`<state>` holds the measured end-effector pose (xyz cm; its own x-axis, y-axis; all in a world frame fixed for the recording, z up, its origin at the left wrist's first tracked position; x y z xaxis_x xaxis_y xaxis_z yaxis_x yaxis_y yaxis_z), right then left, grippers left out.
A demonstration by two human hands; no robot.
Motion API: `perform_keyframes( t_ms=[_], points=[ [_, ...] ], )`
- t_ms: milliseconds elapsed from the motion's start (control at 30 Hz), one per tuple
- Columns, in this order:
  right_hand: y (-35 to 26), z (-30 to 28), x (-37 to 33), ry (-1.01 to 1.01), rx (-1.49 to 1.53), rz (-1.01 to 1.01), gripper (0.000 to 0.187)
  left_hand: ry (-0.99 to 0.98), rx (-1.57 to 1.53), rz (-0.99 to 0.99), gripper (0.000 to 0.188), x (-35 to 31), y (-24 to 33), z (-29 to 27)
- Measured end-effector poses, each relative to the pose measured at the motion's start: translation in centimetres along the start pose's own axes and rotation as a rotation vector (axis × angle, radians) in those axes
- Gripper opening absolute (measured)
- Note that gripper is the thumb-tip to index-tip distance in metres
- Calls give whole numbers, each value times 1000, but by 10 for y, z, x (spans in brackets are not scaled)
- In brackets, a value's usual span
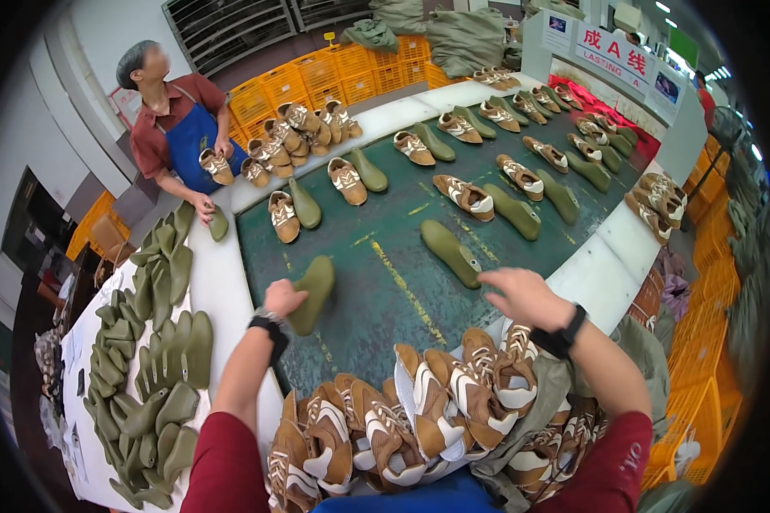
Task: The recorder and a coworker are organizing green shoe lasts and finished shoes onto a workbench in a shoe manufacturing facility.
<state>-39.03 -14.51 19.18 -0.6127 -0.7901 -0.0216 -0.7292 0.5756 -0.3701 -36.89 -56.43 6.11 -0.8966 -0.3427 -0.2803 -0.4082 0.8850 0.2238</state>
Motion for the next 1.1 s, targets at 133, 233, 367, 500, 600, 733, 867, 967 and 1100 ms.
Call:
perform_keyframes(
  t_ms=[133,233,367,500,600,733,867,967,1100],
  points=[
    [-33,-31,-78,19,41,109,28,-170,49,-115,46,39,30,93],
    [-36,-33,-148,129,63,268,27,-254,95,-147,63,40,56,134],
    [-33,-1,-201,105,199,500,23,-447,-451,-167,64,35,78,131],
    [-66,50,-172,-33,352,364,24,-507,-222,135,60,1,67,89],
    [-88,80,-164,1,244,334,26,-356,-351,212,54,-55,51,-14],
    [-102,87,-166,90,188,360,34,-170,-482,164,51,-163,-29,-108],
    [-124,102,-149,175,468,303,41,-165,-397,28,51,-274,-126,-79],
    [-104,172,-140,-45,924,492,40,-217,-266,92,54,-328,-129,-19],
    [-127,165,-122,-229,1138,442,21,-244,-242,133,56,-381,-125,43]
  ],
)
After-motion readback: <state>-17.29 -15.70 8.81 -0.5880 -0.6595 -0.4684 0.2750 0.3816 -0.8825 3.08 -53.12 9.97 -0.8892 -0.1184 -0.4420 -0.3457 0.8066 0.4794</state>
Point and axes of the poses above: each hand's wrist, its own x-axis towards the middle knuckle, its own z-axis out of the palm, y = z × x, the point moved 10 cm from there along x, towards the middle knuckle, and after that the axes turned 10 degrees about -y, right-handed, at the moved point
